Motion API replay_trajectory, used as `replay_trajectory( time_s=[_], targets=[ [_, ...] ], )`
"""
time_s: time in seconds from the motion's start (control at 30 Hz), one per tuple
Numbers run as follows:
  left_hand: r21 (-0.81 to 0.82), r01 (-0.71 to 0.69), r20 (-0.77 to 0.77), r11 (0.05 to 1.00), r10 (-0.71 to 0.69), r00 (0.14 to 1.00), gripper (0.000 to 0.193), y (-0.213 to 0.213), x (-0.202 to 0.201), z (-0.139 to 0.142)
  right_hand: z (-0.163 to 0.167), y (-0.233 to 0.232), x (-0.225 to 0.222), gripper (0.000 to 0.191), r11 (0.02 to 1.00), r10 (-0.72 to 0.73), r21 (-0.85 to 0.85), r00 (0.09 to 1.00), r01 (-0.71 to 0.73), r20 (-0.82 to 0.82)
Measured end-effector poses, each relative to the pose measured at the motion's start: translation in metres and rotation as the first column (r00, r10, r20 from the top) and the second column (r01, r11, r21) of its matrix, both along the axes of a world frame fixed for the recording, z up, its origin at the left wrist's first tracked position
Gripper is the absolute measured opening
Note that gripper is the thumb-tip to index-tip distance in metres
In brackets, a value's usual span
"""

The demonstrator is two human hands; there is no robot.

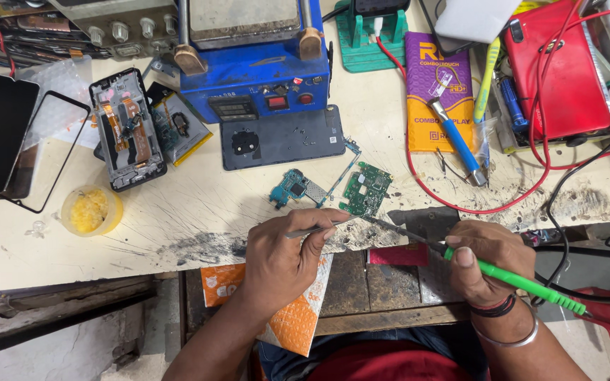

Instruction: The person solders a green phone motherboard held on a cluttered repair bench, steadying the board with one hand while applying a green soldering iron to its contacts. They reposition the board and continue soldering different points, with a disassembled phone and tools around the work area.

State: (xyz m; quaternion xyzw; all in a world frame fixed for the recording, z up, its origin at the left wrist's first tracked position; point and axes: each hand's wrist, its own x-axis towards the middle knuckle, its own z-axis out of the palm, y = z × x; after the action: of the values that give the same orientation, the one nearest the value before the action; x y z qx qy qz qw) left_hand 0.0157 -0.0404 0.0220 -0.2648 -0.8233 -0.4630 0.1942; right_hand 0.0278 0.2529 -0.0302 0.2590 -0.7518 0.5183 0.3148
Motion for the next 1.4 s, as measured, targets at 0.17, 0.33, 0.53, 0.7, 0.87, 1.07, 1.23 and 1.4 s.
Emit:
replay_trajectory(
  time_s=[0.17, 0.33, 0.53, 0.7, 0.87, 1.07, 1.23, 1.4],
  targets=[
    [0.024, 0.005, -0.060, 1.000, -0.004, 0.998, 0.013, -0.001, 0.001, 0.006, -0.002, -0.001, 0.002, 0.015, 0.996, -0.092, 0.005, 0.996, 0.092, -0.014],
    [-0.023, -0.018, -0.057, 1.000, 0.017, 0.998, 0.012, 0.017, 0.009, -0.020, -0.045, 0.016, 0.013, 0.017, 0.986, -0.133, -0.101, 0.991, 0.131, -0.020],
    [-0.059, -0.047, 0.024, 0.997, 0.049, 0.999, 0.012, 0.025, 0.025, -0.026, -0.062, 0.028, 0.022, 0.020, 0.954, -0.143, -0.270, 0.990, 0.135, -0.013],
    [-0.008, -0.019, 0.010, 1.000, 0.019, 1.000, 0.011, 0.028, 0.025, -0.019, -0.044, 0.026, 0.022, 0.018, 0.955, -0.125, -0.271, 0.992, 0.118, -0.010],
    [0.008, -0.030, 0.038, 1.000, 0.030, 0.999, 0.012, 0.030, 0.025, -0.018, -0.028, 0.039, 0.034, 0.022, 0.976, -0.217, -0.004, 0.963, 0.219, -0.157],
    [0.022, -0.014, -0.061, 1.000, 0.015, 0.998, 0.011, 0.034, 0.025, -0.009, -0.058, 0.067, 0.083, 0.050, 0.868, -0.380, 0.338, 0.925, 0.363, -0.017],
    [-0.041, -0.078, -0.120, 0.996, 0.073, 0.990, 0.014, 0.040, 0.021, -0.009, -0.067, 0.095, 0.090, 0.054, 0.842, -0.167, 0.528, 0.984, 0.111, 0.059],
    [-0.054, -0.124, -0.101, 0.991, 0.118, 0.988, 0.015, 0.046, 0.012, -0.015, -0.055, 0.073, 0.093, 0.049, 0.797, -0.340, 0.489, 0.933, 0.354, -0.122]
  ],
)
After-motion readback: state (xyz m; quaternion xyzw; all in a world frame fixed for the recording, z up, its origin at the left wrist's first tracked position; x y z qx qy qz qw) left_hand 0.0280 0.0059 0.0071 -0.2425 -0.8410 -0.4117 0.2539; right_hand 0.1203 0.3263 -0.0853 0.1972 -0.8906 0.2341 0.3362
